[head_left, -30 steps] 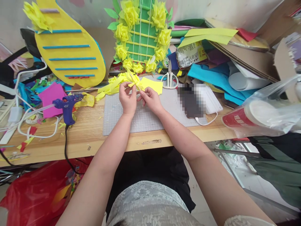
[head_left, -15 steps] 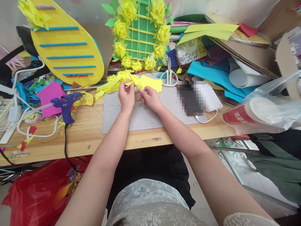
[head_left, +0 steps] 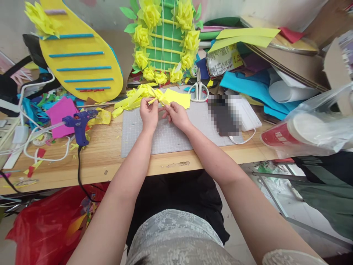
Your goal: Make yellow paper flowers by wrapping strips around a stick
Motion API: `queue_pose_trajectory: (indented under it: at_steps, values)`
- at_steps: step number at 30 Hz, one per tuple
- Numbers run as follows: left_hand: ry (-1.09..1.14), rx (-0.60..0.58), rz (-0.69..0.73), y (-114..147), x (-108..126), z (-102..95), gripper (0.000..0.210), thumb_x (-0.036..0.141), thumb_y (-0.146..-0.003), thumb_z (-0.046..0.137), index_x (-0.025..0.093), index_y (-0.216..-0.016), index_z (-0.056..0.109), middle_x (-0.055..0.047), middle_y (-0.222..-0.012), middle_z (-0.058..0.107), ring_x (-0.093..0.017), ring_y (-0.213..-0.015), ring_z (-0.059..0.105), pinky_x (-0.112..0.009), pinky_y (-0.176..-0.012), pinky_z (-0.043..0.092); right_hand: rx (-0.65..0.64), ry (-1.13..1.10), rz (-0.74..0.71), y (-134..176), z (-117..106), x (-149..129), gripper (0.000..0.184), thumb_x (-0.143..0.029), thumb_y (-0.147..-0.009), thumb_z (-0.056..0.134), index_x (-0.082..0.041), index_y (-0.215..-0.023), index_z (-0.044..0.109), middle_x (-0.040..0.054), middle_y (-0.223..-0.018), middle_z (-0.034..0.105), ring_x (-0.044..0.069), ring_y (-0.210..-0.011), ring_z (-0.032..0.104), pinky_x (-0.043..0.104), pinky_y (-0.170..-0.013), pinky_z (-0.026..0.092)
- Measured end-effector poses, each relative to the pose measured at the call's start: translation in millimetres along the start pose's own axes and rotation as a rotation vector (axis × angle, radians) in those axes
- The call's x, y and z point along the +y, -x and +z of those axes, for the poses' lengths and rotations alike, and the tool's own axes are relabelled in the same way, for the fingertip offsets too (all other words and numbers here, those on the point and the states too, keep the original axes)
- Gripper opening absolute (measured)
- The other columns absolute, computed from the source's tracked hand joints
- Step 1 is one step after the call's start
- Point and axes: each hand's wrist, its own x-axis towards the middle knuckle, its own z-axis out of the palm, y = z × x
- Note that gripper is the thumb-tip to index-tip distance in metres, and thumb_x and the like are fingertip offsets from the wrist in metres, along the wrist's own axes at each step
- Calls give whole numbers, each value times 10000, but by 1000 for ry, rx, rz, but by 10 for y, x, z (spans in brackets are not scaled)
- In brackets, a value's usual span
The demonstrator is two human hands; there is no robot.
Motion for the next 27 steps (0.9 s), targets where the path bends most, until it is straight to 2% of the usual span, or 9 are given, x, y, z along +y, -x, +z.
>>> queue_pose_trajectory:
  at_steps: [7,11,22,27]
  values:
    - [-19,22,-1,35,130,38,462,546,-572,737,198,-768,503,2,-850,537,-116,-791,600,-292,-727,574,-8,74,-26,-10,-12,36,253,-333,-888,471,-206,-687,385,-65,-541,598,45,-350,416,195,-423,327]
    - [-69,43,-1,44,173,52,424,516,-597,736,192,-768,523,12,-815,523,-95,-735,585,-262,-693,571,-7,105,-31,-11,-25,35,253,-315,-880,482,-208,-678,373,-66,-527,586,50,-352,420,192,-433,336]
    - [-30,32,-97,11,101,87,347,449,-667,711,195,-764,496,-2,-815,540,-133,-822,607,-278,-705,565,-15,34,31,-42,-57,30,287,-396,-871,502,-195,-681,427,-56,-506,573,46,-340,434,174,-393,354]
    - [-41,21,-133,7,87,86,262,372,-725,672,200,-790,486,-1,-829,541,-128,-805,604,-294,-719,557,-15,23,39,-46,-50,31,256,-333,-879,501,-196,-679,417,-59,-506,572,45,-334,433,170,-375,348]
